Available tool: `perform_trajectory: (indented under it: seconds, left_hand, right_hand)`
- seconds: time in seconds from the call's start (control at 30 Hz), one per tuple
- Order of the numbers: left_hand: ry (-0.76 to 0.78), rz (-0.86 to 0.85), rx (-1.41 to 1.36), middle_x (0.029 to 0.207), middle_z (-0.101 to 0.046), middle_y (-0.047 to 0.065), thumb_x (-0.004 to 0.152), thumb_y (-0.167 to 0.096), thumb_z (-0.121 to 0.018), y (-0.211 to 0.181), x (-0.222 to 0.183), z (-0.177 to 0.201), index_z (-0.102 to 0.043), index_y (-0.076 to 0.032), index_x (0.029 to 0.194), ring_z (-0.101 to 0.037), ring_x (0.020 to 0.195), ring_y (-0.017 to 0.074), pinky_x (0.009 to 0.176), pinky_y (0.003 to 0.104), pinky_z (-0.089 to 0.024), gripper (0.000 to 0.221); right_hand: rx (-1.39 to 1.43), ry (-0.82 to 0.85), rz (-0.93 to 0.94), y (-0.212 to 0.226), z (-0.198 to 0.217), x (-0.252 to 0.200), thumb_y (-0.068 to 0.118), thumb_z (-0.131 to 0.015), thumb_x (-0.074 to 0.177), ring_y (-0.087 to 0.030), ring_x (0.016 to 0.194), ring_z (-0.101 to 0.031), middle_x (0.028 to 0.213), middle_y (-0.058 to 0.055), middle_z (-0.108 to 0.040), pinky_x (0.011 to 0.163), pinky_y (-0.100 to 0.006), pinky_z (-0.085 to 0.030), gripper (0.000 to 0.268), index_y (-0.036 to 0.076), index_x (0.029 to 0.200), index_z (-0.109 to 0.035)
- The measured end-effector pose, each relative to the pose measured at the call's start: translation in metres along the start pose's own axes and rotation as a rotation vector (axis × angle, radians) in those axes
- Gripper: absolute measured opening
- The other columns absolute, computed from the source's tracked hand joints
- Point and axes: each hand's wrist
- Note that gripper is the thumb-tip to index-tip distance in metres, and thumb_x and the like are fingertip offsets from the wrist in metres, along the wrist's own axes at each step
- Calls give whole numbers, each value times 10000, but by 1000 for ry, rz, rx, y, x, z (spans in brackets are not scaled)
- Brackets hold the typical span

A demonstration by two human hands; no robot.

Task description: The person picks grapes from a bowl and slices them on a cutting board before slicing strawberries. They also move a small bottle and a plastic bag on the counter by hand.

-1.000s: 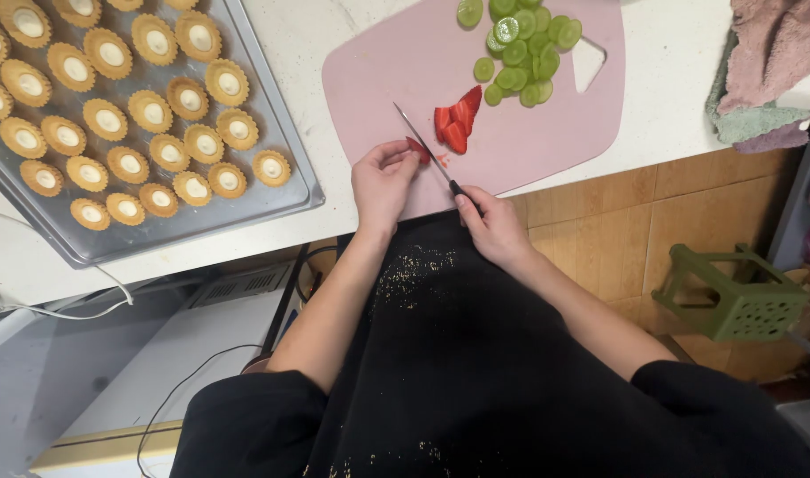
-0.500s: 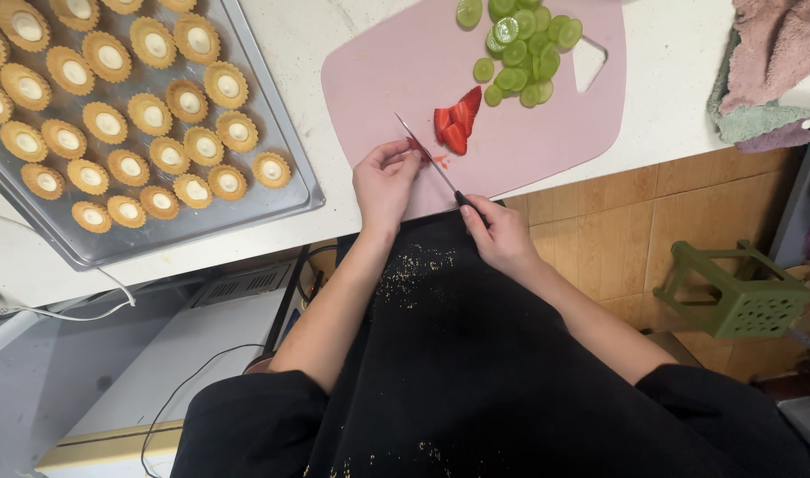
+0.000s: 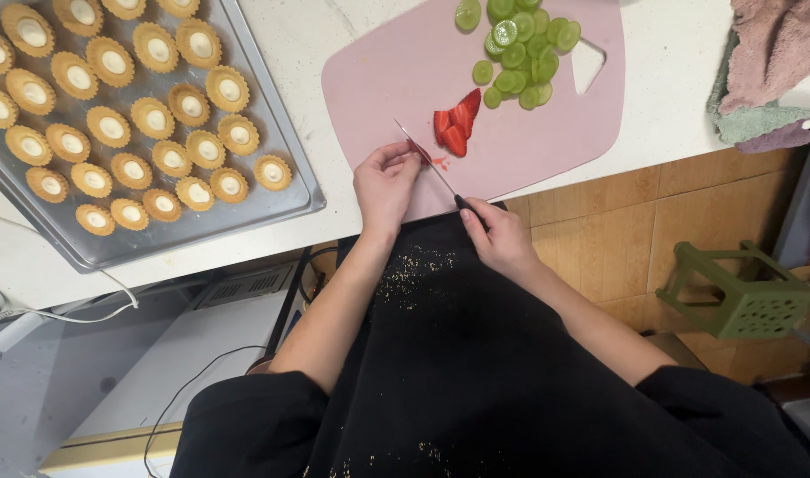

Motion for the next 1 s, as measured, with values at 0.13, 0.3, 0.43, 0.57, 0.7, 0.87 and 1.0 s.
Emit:
perform_trajectory:
  seconds: [0.13,0.3,0.43,0.57,0.7,0.87,1.0]
  left_hand:
    - [-13,7,16,1044,-763,188,901,-71,-717,1,0,-1,-668,120,1154,-766,925,181,822,260,-613,321]
    - [-20,-2,24,1047,-762,182,896,-76,-724,-1,0,-2,-670,119,1149,-760,916,171,816,261,-611,325]
    - [-41,-1,51,1042,-767,169,884,-80,-734,-3,-2,-3,-683,113,1137,-753,908,163,814,260,-608,322]
    - [-25,-7,63,1038,-764,164,878,-85,-739,-6,-1,-2,-687,108,1139,-755,909,163,812,257,-605,329]
    - [-28,13,68,1026,-769,166,882,-92,-737,-7,-3,-2,-689,106,1144,-755,897,161,803,258,-606,333]
    - [-23,10,64,1032,-777,167,891,-98,-732,-7,-2,-3,-689,106,1144,-762,903,158,813,258,-613,328]
    - [-16,-3,45,1042,-773,164,889,-95,-737,-5,-1,-2,-687,107,1142,-761,912,154,819,256,-615,329]
  right_hand:
    - [-23,3,-32,2,-2,2,227,-603,1035,-289,675,-669,786,-174,-675,638,-371,-512,271,26,1202,-676]
    - [3,-13,-4,4,-5,6,217,-596,1046,-296,717,-678,827,-179,-685,671,-369,-524,266,17,1206,-669]
    - [-5,16,-37,4,0,2,207,-597,1034,-312,712,-679,828,-189,-685,671,-382,-523,264,19,1205,-669]
    - [-13,10,-10,7,0,3,190,-598,1035,-325,744,-684,856,-193,-692,688,-389,-528,249,14,1196,-668]
    - [-27,-3,-10,7,-3,9,189,-600,1043,-335,755,-677,878,-200,-694,693,-390,-525,251,11,1206,-667]
    - [-20,1,-37,1,1,-2,205,-604,1018,-323,744,-697,870,-194,-705,694,-383,-537,264,26,1200,-673]
    - [-45,-25,20,-5,-7,8,199,-605,1044,-340,807,-695,910,-202,-708,722,-387,-536,256,19,1215,-669]
Point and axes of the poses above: each hand's wrist, its own x-axis towards the middle knuckle, its own z-axis out of the back of the hand, y = z × x
